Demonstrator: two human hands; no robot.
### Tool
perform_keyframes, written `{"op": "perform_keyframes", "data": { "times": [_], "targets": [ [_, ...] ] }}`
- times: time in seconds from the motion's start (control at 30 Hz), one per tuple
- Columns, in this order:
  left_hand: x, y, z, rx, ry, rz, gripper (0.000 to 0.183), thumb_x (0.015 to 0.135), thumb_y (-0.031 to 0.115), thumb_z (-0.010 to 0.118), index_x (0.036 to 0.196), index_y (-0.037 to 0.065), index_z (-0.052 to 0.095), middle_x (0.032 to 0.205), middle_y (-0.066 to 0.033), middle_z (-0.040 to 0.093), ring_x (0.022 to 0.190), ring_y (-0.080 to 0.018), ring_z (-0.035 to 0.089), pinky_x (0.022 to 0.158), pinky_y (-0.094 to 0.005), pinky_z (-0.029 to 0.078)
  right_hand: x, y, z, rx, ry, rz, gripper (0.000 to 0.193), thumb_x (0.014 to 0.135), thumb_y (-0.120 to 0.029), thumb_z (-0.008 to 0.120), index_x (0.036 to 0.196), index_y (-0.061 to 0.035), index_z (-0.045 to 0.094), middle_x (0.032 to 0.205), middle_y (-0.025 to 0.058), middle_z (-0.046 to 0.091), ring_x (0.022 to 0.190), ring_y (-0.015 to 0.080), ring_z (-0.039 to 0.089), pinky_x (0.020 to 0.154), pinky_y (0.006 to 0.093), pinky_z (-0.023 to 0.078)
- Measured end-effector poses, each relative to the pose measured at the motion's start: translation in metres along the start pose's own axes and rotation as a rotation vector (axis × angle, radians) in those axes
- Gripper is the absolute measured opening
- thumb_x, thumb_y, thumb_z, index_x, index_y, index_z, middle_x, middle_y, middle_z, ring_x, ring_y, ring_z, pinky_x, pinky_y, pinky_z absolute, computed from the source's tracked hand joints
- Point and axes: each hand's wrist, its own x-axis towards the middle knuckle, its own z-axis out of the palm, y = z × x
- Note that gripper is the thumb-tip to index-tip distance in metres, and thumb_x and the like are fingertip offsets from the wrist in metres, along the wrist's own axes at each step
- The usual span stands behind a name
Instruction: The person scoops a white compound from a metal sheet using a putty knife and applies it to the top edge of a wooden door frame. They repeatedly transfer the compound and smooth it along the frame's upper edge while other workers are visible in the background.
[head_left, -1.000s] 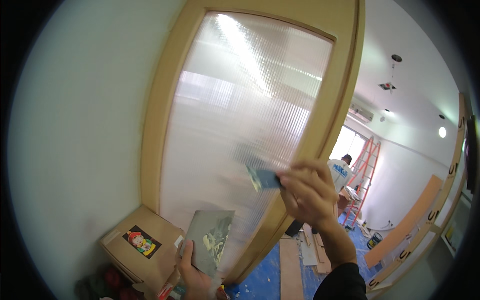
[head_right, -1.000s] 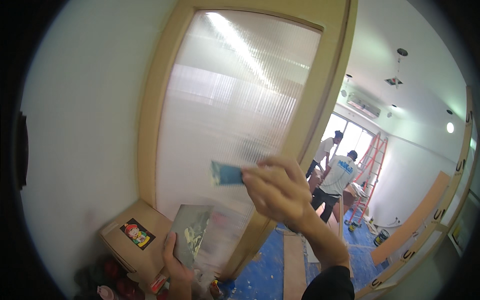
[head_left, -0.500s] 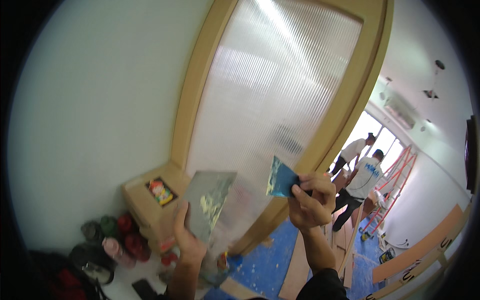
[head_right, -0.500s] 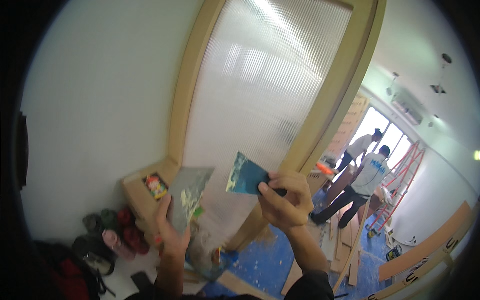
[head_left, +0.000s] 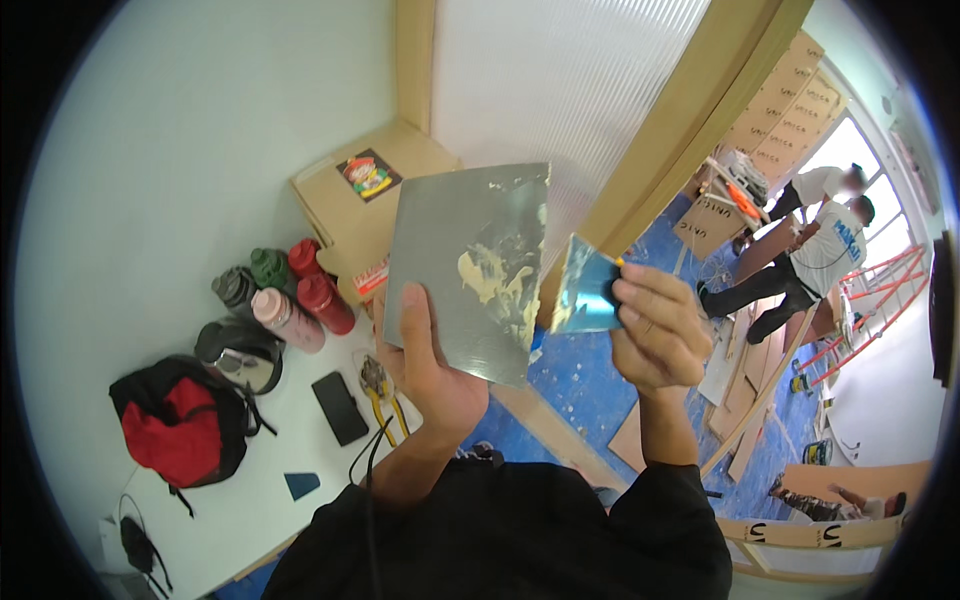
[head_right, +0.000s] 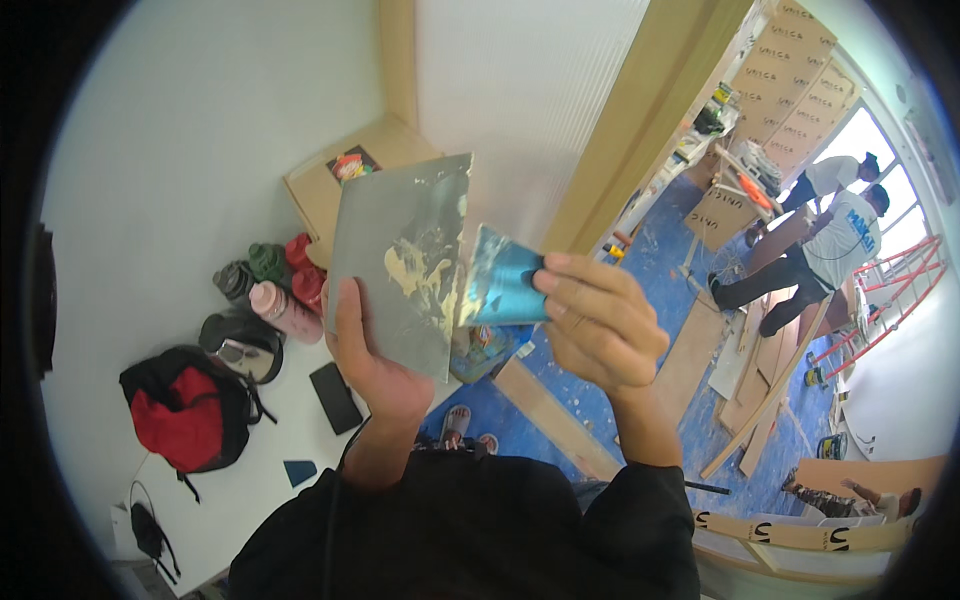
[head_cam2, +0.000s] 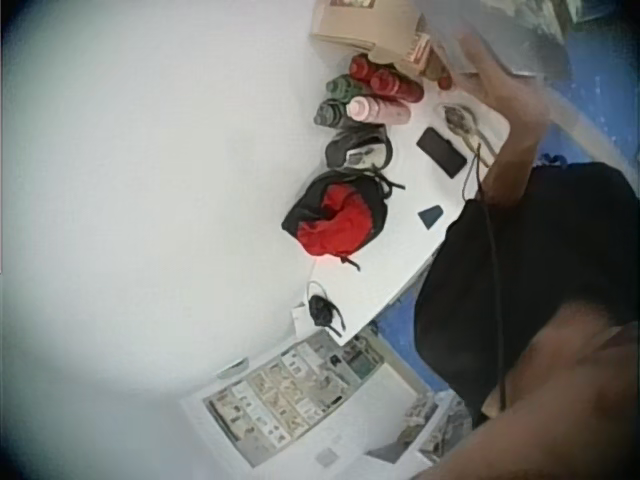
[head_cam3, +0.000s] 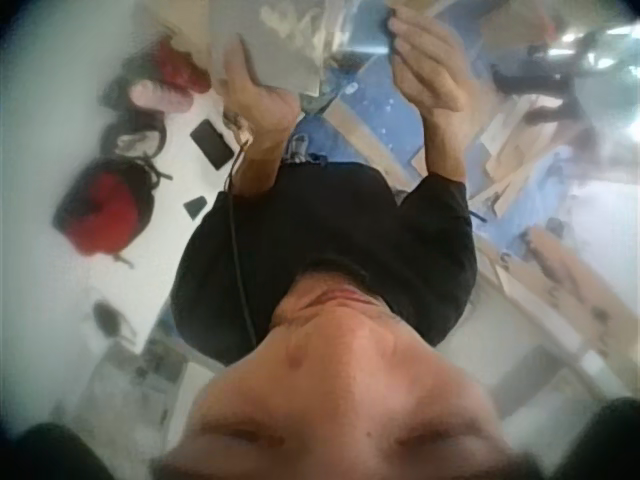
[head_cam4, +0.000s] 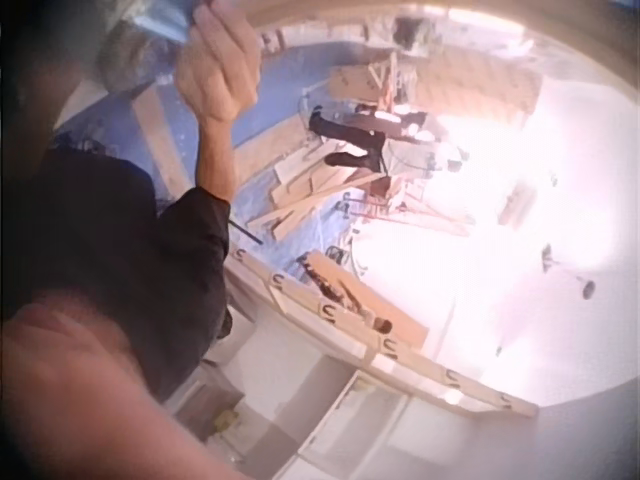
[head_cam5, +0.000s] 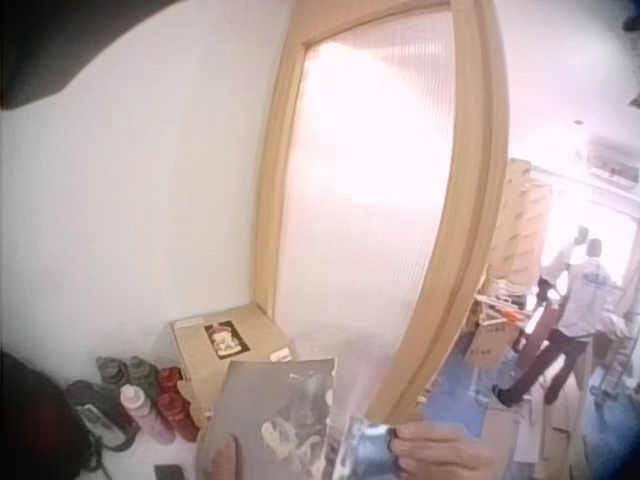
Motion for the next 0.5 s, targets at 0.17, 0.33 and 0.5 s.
{"op": "perform_keyframes", "data": {
  "times": [0.17, 0.33, 0.5],
  "targets": [
    [0.004, 0.030, -0.014, 0.351, 0.055, 0.379, 0.022, 0.094, 0.013, 0.046, 0.108, -0.002, 0.054, 0.106, -0.0076, 0.056, 0.096, -0.0148, 0.056, 0.084, -0.0283, 0.045, -0.025, -0.009, -0.002, 0.112, 0.167, 0.221, 0.025, 0.066, 0.017, 0.067, 0.084, 0.0037, 0.055, 0.089, 0.0217, 0.066, 0.086, 0.0339, 0.066, 0.077, 0.0406, 0.054],
    [0.022, 0.127, -0.058, 0.208, 0.263, 0.508, 0.036, 0.092, 0.009, 0.048, 0.119, -0.014, 0.043, 0.117, -0.0203, 0.053, 0.082, -0.0161, 0.051, 0.060, -0.0245, 0.043, -0.046, -0.032, 0.008, 0.346, 0.249, 0.445, 0.021, 0.074, 0.018, 0.064, 0.088, 0.0048, 0.055, 0.093, 0.0217, 0.065, 0.090, 0.0307, 0.065, 0.082, 0.0399, 0.053],
    [0.023, 0.292, -0.084, -0.146, -0.296, 0.386, 0.058, 0.087, 0.002, 0.048, 0.134, -0.019, 0.019, 0.110, -0.0189, 0.052, 0.072, -0.0153, 0.040, 0.060, -0.0263, 0.038, -0.038, -0.045, 0.015, 0.451, 0.152, 0.507, 0.020, 0.075, 0.018, 0.064, 0.089, 0.0060, 0.056, 0.093, 0.0209, 0.064, 0.091, 0.0277, 0.065, 0.083, 0.0374, 0.053]
  ]
}}
